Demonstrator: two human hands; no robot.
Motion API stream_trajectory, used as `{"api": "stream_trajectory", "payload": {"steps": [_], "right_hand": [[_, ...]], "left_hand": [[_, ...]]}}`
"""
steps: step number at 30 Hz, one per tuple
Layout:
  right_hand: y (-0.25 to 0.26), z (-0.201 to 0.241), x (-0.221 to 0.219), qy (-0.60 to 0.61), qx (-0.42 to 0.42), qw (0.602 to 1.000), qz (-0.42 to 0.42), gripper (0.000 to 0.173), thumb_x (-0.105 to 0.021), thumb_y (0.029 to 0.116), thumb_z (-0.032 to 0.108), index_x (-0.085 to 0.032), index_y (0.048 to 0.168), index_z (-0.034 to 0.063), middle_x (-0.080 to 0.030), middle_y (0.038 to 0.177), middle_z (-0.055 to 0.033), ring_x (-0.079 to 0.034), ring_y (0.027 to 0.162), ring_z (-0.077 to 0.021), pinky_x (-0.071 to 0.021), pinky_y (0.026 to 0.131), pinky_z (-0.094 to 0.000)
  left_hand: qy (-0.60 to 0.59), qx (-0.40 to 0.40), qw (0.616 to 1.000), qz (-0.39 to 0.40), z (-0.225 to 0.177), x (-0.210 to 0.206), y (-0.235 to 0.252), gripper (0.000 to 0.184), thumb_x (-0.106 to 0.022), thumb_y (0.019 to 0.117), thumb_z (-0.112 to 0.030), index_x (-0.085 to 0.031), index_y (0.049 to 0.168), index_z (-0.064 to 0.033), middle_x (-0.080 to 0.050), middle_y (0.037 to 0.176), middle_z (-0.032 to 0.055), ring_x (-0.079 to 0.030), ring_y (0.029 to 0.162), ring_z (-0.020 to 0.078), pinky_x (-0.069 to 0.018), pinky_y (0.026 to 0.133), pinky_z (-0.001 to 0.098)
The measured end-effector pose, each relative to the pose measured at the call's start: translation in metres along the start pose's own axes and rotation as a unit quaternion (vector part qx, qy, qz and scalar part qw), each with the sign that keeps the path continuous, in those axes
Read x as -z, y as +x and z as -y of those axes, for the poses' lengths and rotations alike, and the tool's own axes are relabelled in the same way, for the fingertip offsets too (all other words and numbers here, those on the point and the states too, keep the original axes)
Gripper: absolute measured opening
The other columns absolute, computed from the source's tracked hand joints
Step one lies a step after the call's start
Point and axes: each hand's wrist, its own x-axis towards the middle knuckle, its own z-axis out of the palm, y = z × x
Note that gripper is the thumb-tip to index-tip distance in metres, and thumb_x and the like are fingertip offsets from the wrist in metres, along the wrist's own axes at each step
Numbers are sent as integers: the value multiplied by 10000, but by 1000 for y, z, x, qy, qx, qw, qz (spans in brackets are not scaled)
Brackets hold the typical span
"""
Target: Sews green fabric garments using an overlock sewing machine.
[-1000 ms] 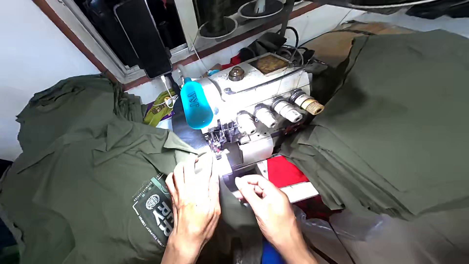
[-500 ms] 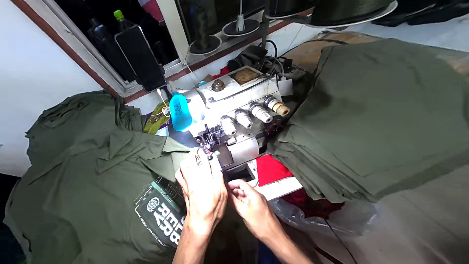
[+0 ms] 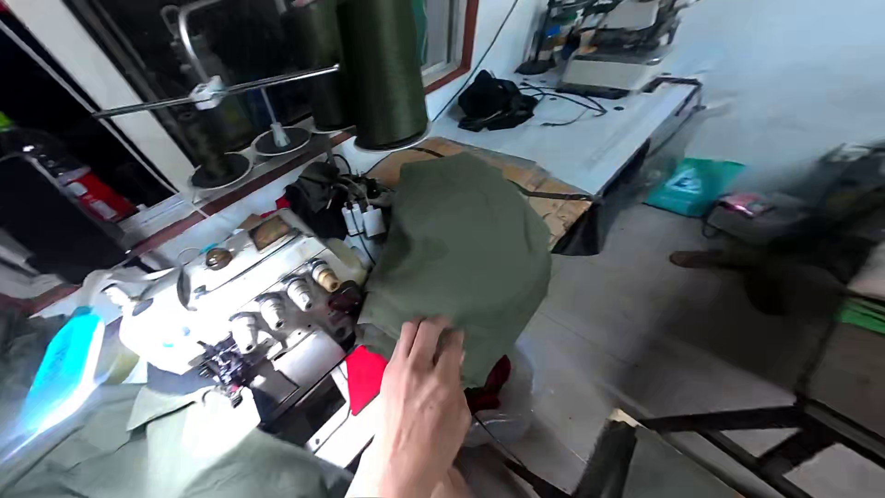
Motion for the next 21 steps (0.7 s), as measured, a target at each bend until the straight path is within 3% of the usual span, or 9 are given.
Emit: {"api": "stream_trajectory", "payload": {"steps": [3, 6, 9, 13, 15, 16, 17, 19, 21], "right_hand": [[-6, -14, 14, 26, 4, 1000, -1, 268, -610, 1000, 208, -761, 1013, -13, -744, 868, -179, -730, 824, -321, -564, 791, -546], [-12, -37, 29, 42, -44, 998, 15, 329, -585, 1037, 311, -760, 1120, 46, -767, 970, -130, -743, 906, -266, -577, 859, -521], [-17, -46, 44, 63, -60, 996, -3, 332, -597, 1032, 322, -759, 1136, 52, -766, 990, -122, -739, 927, -243, -575, 877, -498], [-15, -42, 60, 96, -54, 994, -24, 312, -609, 1028, 305, -757, 1129, 50, -765, 969, -105, -737, 889, -209, -588, 847, -454], [-12, -39, 63, 103, -53, 993, -30, 309, -610, 1031, 306, -758, 1131, 54, -766, 977, -100, -736, 887, -191, -590, 848, -426], [-10, -36, 63, 102, -51, 993, -32, 309, -610, 1031, 308, -758, 1134, 57, -767, 979, -98, -738, 888, -187, -591, 850, -422], [-9, -32, 63, 100, -45, 993, -33, 308, -610, 1031, 304, -758, 1136, 55, -769, 983, -100, -740, 892, -189, -592, 857, -426], [-8, -20, 61, 97, -18, 994, -41, 296, -614, 1030, 285, -763, 1125, 47, -772, 981, -104, -746, 891, -190, -598, 856, -427], [-9, -7, 62, 102, 22, 992, -65, 267, -622, 1030, 243, -765, 1104, 31, -774, 978, -100, -745, 888, -171, -600, 856, -400]], "left_hand": [[-2, 19, 993, 115, 1, -13, 26, 131, -696, 914, -77, -747, 1013, -8, -708, 1034, 162, -691, 1014, 327, -591, 876, 418], [-15, 57, 977, 204, 2, -4, 39, 91, -694, 914, -87, -718, 927, 0, -696, 986, 162, -685, 1000, 319, -578, 883, 426], [-61, 131, 933, 328, 3, 16, 57, 137, -701, 935, -145, -716, 966, -12, -677, 994, 126, -661, 966, 257, -550, 891, 419], [-156, 196, 852, 460, 20, 35, 82, 153, -735, 940, -214, -713, 1002, -76, -661, 908, 28, -624, 808, 118, -529, 764, 323], [-121, 190, 894, 388, 17, 37, 85, 150, -684, 971, -188, -722, 1028, -54, -696, 929, 74, -664, 866, 190, -549, 812, 416], [-83, 181, 937, 286, 11, 33, 87, 142, -634, 989, -142, -710, 1036, -32, -710, 922, 114, -691, 872, 258, -564, 810, 485], [-52, 155, 974, 158, 5, 26, 90, 127, -616, 997, -109, -676, 1041, -6, -710, 883, 143, -707, 802, 298, -581, 729, 511], [-34, 107, 993, -29, -8, 28, 115, 178, -552, 1060, -160, -576, 1109, 9, -654, 752, 134, -655, 580, 262, -558, 527, 440], [-49, 37, 991, -122, -22, 48, 140, 204, -525, 1081, -211, -528, 1146, -19, -600, 735, 78, -582, 516, 154, -507, 463, 306]]}}
